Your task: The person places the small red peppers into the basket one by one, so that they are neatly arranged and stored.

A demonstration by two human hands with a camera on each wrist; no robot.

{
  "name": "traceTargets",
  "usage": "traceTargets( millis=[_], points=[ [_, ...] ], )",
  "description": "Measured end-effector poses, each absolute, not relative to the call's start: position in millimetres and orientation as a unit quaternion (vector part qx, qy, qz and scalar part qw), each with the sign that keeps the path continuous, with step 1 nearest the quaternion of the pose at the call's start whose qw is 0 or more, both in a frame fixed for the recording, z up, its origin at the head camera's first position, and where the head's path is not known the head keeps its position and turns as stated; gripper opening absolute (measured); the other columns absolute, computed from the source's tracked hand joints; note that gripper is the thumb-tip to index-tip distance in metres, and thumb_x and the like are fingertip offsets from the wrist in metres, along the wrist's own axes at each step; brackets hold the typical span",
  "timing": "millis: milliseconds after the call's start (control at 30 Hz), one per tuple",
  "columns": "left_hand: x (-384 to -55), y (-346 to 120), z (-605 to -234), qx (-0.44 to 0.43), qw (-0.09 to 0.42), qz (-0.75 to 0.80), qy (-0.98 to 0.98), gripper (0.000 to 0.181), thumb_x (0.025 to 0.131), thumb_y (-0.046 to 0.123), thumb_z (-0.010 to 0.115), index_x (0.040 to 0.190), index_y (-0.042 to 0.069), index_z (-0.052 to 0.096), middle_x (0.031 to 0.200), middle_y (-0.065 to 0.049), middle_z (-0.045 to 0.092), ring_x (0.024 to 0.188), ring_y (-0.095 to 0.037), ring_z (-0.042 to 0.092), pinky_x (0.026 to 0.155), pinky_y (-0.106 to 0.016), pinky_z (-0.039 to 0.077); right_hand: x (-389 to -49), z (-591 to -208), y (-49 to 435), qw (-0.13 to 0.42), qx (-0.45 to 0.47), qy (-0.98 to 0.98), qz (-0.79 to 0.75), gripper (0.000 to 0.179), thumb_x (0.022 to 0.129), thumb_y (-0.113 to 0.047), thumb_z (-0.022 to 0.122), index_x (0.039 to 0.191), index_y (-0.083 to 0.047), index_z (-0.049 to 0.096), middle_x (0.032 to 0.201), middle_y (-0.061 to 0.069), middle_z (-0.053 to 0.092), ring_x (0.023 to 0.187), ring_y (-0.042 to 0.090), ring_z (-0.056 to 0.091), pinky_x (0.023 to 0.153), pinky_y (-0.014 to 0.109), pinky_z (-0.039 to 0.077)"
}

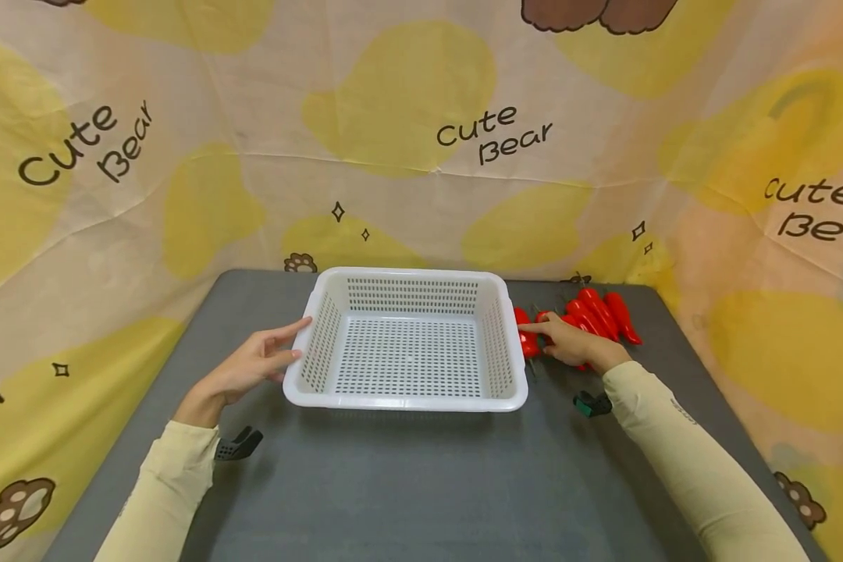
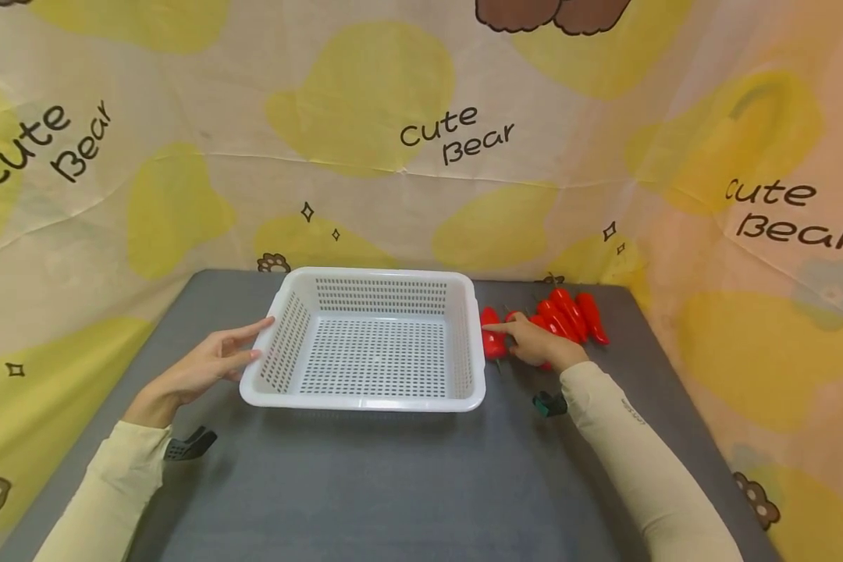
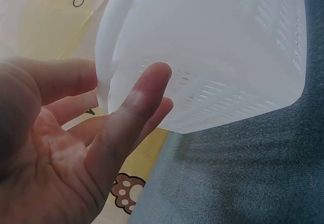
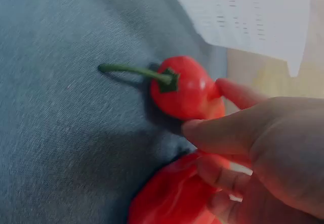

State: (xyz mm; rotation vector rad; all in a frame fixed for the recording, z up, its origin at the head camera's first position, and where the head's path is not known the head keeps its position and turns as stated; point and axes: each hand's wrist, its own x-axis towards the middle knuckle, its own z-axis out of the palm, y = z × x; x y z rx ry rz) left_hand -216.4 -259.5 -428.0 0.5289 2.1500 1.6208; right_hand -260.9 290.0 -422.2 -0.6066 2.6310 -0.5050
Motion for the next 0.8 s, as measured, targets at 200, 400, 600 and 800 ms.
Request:
traceTargets(
  millis=[200, 400, 600, 800],
  points=[
    [-215.8, -260.8, -427.1, 0.19, 0.192, 0.578, 0.77, 0.068, 0.102, 0.013, 0.056, 0.16, 0.005, 0.021, 0.153, -0.032, 0.04, 0.107, -0.016, 0.069, 0.077, -0.038, 0.062, -264.9, -430.7, 287.8, 0.152, -0.232, 0.946, -0.17, 0.068, 0.085, 0.002, 0.073, 0.148, -0.006, 0.049, 0.143, 0.032, 0.038, 0.124, 0.049, 0.049, 0.104, 0.062, 0.046],
    [-213.6, -261.9, -430.1, 0.193, 0.196, 0.583, 0.764, 0.066, 0.103, 0.011, 0.054, 0.16, 0.004, 0.021, 0.151, -0.033, 0.042, 0.106, -0.015, 0.069, 0.077, -0.038, 0.062, -268.3, -446.9, 286.6, 0.08, -0.253, 0.952, -0.154, 0.062, 0.08, -0.001, 0.08, 0.138, -0.008, 0.061, 0.143, 0.028, 0.043, 0.117, 0.047, 0.057, 0.099, 0.059, 0.051],
    [-213.9, -261.6, -432.3, 0.193, 0.196, 0.587, 0.761, 0.067, 0.103, 0.012, 0.054, 0.16, 0.004, 0.021, 0.154, -0.033, 0.04, 0.107, -0.014, 0.069, 0.078, -0.038, 0.062, -267.9, -452.3, 290.2, 0.07, -0.253, 0.949, -0.172, 0.053, 0.08, -0.002, 0.08, 0.131, -0.011, 0.066, 0.145, 0.02, 0.047, 0.126, 0.042, 0.053, 0.102, 0.06, 0.049],
    [-214.8, -261.6, -430.9, 0.189, 0.196, 0.588, 0.762, 0.067, 0.103, 0.012, 0.054, 0.161, 0.005, 0.02, 0.155, -0.032, 0.039, 0.108, -0.014, 0.069, 0.078, -0.038, 0.061, -262.3, -449.1, 292.4, 0.048, -0.272, 0.943, -0.183, 0.055, 0.079, -0.003, 0.081, 0.131, -0.01, 0.065, 0.143, 0.02, 0.052, 0.129, 0.041, 0.051, 0.1, 0.058, 0.052]
  ],
)
